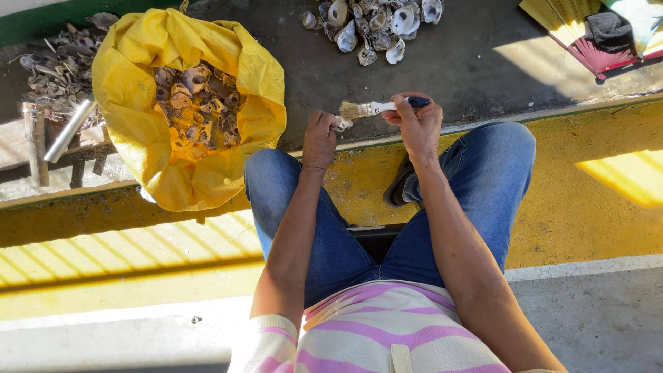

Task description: Cleaning oyster shells using a small brush.

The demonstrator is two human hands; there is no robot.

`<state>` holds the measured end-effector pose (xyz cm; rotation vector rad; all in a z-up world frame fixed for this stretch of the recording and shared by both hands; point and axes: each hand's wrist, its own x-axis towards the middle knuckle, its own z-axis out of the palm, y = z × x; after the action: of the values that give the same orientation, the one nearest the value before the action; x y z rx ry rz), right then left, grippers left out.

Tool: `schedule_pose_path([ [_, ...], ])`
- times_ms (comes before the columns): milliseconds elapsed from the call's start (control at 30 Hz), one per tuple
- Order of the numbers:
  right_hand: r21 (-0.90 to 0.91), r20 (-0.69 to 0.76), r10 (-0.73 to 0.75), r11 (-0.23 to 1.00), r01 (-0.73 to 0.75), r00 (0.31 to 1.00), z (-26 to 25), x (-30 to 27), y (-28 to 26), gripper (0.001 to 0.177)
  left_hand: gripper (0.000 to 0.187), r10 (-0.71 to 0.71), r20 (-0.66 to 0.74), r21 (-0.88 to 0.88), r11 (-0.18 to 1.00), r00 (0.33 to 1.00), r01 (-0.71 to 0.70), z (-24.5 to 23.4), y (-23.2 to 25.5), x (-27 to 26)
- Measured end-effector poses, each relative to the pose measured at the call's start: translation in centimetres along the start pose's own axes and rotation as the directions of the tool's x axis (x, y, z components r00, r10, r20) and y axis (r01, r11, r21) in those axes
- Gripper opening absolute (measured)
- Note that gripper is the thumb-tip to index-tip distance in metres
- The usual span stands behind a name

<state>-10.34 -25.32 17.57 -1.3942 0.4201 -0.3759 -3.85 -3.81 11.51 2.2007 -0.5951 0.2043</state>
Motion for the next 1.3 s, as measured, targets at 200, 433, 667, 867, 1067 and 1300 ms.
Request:
schedule_pose_path([
  [200,-0.351,-0.080,0.002,0.936,-0.031,0.997,-0.6,0.5,2.5,0.017,0.026,0.034,0.033,0.075,0.996,0.999,-0.036,0.7,-0.8,-0.1],
  [433,-0.738,0.037,0.056,0.675,-0.010,0.998,0.2,-0.2,2.2,0.015,0.021,-0.038,-0.036,0.025,0.999,0.999,0.039,0.9,-1.0,-0.2],
  [667,-0.262,0.174,-0.022,0.963,0.068,0.984,1.1,-1.0,1.6,0.018,0.031,-0.626,0.079,-0.588,0.599,0.775,0.544,3.7,-6.5,-1.9],
  [867,-0.246,0.180,-0.082,0.961,0.125,0.980,1.6,-1.1,0.4,0.018,0.029,-0.725,0.194,-0.767,0.308,0.661,0.563,4.8,-8.2,-2.0],
  [1067,-0.340,0.194,-0.005,0.938,0.072,0.981,1.6,-1.2,0.9,0.019,0.030,-0.788,0.316,-0.801,0.076,0.529,0.593,4.4,-8.4,-2.4],
  [1300,-0.350,0.143,-0.108,0.924,0.153,0.984,1.7,-0.6,3.5,0.019,0.024,-0.797,0.484,-0.745,-0.159,0.361,0.648,5.3,-11.0,-2.9],
])
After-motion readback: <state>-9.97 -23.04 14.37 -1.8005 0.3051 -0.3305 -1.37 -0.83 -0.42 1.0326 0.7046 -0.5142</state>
